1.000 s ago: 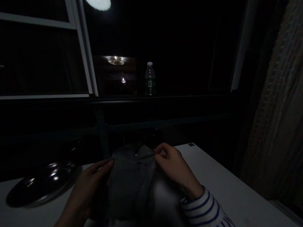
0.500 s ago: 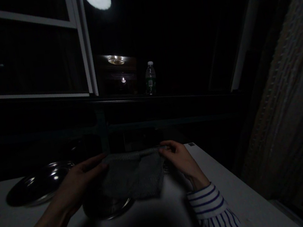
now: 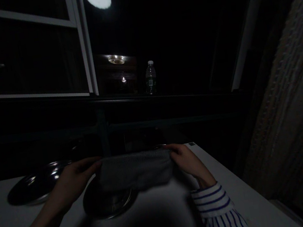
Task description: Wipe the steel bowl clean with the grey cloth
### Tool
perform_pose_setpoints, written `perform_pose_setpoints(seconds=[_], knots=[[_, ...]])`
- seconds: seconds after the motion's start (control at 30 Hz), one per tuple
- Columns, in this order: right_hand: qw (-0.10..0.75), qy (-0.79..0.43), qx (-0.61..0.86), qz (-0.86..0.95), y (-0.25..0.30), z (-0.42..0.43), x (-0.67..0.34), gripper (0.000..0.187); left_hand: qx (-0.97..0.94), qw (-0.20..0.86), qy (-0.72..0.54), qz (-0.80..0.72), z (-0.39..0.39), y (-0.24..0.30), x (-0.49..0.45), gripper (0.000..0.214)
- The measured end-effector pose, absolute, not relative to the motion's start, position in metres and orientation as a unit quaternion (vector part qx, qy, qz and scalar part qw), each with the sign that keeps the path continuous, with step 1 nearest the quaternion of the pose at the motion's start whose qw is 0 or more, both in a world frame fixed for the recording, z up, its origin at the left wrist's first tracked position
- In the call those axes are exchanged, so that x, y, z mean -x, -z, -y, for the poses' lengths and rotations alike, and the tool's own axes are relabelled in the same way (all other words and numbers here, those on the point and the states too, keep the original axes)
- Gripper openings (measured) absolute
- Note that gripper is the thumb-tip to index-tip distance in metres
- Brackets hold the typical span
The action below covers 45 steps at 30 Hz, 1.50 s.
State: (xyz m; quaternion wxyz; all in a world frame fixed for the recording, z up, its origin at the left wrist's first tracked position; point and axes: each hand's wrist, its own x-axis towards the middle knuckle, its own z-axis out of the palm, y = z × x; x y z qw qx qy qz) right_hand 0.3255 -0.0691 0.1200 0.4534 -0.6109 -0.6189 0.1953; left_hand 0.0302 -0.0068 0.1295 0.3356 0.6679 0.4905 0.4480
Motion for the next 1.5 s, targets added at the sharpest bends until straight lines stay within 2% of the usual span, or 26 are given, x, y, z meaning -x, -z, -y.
perform_pose_setpoints(seconds=[0.2, 0.37, 0.63, 0.87, 1.13, 1.3, 1.4, 1.5], knots=[[0.415, -0.165, 0.624, 0.641, -0.116, 0.068, -0.334, 0.034, -0.697, 0.290, -0.432, -0.493, 0.005, -0.130, -0.025, 0.034], [0.412, -0.165, 0.615, 0.652, -0.117, 0.068, -0.336, 0.028, -0.683, 0.318, -0.427, -0.499, 0.010, -0.135, -0.027, 0.034], [0.454, -0.202, 0.624, 0.604, -0.116, 0.066, -0.336, 0.028, -0.655, 0.348, -0.471, -0.477, 0.015, -0.138, -0.025, 0.032], [0.515, -0.202, 0.627, 0.549, -0.112, 0.063, -0.342, 0.039, -0.682, 0.379, -0.431, -0.454, 0.013, -0.135, -0.020, 0.032], [0.486, -0.215, 0.603, 0.594, -0.116, 0.069, -0.341, 0.024, -0.667, 0.358, -0.469, -0.455, 0.008, -0.136, -0.016, 0.030], [0.590, -0.243, 0.553, 0.536, -0.119, 0.069, -0.331, 0.021, -0.676, 0.402, -0.424, -0.450, 0.008, -0.132, -0.016, 0.037], [0.638, -0.180, 0.550, 0.509, -0.125, 0.071, -0.320, 0.022, -0.711, 0.442, -0.357, -0.415, 0.011, -0.131, -0.016, 0.039], [0.626, -0.087, 0.566, 0.529, -0.133, 0.077, -0.307, 0.023, -0.749, 0.483, -0.290, -0.350, 0.016, -0.132, -0.018, 0.035]])
